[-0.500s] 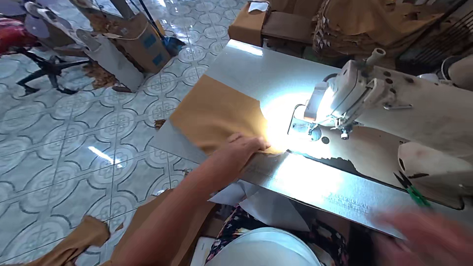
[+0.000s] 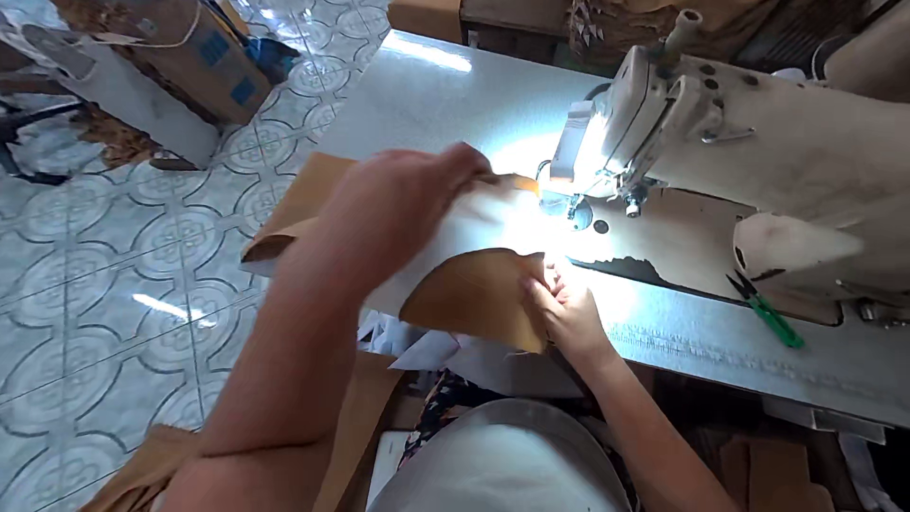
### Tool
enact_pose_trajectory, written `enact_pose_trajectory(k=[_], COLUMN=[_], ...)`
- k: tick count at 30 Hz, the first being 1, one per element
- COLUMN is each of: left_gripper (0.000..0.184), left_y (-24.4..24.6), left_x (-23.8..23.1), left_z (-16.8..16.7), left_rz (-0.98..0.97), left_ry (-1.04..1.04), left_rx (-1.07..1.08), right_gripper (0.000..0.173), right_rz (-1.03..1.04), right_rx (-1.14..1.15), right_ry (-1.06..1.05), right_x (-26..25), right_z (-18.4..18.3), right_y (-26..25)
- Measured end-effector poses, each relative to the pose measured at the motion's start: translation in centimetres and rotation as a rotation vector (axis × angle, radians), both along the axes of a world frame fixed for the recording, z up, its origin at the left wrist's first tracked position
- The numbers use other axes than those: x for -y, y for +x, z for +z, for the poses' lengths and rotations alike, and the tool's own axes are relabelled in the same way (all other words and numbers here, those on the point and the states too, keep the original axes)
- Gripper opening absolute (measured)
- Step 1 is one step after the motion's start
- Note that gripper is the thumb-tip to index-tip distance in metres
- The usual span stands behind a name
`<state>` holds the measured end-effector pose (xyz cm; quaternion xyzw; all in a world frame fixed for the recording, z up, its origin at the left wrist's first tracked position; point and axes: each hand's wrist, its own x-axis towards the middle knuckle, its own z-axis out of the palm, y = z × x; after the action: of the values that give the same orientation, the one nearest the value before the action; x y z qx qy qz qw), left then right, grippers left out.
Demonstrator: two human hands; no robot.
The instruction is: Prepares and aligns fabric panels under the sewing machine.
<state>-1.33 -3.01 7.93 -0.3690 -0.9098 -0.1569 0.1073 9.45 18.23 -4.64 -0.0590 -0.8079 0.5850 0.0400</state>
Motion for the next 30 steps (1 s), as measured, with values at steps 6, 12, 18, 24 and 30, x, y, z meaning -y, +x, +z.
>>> enact_pose_trajectory(k=[6,12,18,24,30], left_gripper=[0.025,0.040,0.034,0.023,0.026], left_y=[2.2,4.1,5.1,4.9,4.7], left_x=[-4.2,-6.0,-4.4,-4.6,-5.0], left_z=[-4.7,-11.5,-14.2,-14.2,-14.2], left_rz=[-0.141,-0.164,-0.274,-0.327,-0.346], left_ry=[-0.040,-0.088,0.162,0.154,0.138], left_rx=[0.041,0.079,0.224,0.105,0.084], right_gripper=[0.036,0.022,0.021,0.021,0.021], right_rz=[-0.170,-0.016,-0.017,-0.013,-0.022], right_rx=[-0.399,-0.535,-0.568,-0.582,-0.590], right_ry=[0.707,0.884,0.826,0.788,0.786], right_x=[-1.5,-0.5,-1.1,-1.4,-1.4], right_z=[-2.5,-4.5,-5.6,-5.9,-6.0], right_y=[3.3,3.8,6.5,6.4,6.4])
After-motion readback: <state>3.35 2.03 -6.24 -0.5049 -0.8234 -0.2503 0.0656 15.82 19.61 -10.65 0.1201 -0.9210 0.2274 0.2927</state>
